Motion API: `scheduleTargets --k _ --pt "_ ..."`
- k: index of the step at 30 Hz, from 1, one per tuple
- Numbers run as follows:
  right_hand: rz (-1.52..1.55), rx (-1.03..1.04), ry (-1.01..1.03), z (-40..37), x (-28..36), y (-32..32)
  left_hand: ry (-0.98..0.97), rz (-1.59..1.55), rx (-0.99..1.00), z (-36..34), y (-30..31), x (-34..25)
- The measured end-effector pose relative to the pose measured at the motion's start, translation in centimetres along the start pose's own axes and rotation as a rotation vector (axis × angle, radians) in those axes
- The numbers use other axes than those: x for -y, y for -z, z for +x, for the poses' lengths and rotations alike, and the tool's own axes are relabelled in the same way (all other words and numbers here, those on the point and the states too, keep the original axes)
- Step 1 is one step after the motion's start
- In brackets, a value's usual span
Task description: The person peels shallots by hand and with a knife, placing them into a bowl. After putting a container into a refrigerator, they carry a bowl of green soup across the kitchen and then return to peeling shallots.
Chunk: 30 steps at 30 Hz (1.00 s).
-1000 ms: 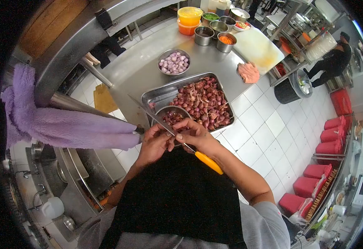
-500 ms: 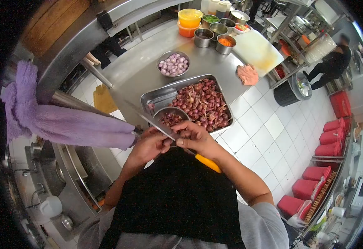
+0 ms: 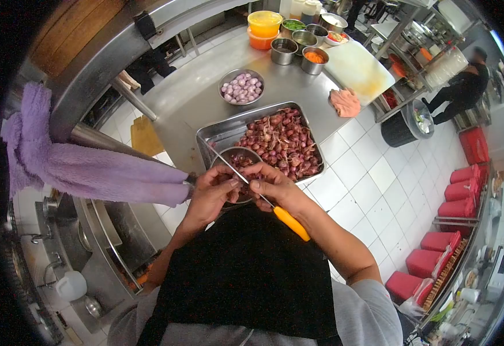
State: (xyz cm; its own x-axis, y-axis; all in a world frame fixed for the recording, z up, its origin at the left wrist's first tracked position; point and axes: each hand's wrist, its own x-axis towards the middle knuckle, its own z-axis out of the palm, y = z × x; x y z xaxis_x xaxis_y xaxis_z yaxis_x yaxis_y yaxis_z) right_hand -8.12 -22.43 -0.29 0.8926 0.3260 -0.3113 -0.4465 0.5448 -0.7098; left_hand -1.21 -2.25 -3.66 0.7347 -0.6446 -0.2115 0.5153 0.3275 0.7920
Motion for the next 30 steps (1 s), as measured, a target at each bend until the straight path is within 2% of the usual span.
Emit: scheduleTargets --k 5,9,15,25,27,30 --pt "0.034 -0.051 0.048 0.1 0.3 0.8 -0.030 -0.103 -0.012 -0.5 -0.6 -0.8" --pt "-0.055 -0.093 0.050 0.4 0.5 0.6 -0.051 -0.255 -0.052 -0.7 0.3 -1.0" --pt "-0.182 -0.076 0.162 0.8 -0.7 0.6 -0.082 -0.206 -0.061 -0.8 0.7 -1.3" --pt "-0.377 -0.038 0.135 -0.8 0.8 -1.1 -0.073 -0.195 -0.113 -0.6 -0.8 -0.9" --pt "-0.489 -0.061 0.234 -1.1 0.9 -2.0 -0.079 -0.161 -0.078 -0.5 -0.8 -1.0" --pt "-0.507 -0.041 0.262 -1.4 2.0 -3.2 -0.094 -0.132 -0.061 -0.5 -1.2 -1.1"
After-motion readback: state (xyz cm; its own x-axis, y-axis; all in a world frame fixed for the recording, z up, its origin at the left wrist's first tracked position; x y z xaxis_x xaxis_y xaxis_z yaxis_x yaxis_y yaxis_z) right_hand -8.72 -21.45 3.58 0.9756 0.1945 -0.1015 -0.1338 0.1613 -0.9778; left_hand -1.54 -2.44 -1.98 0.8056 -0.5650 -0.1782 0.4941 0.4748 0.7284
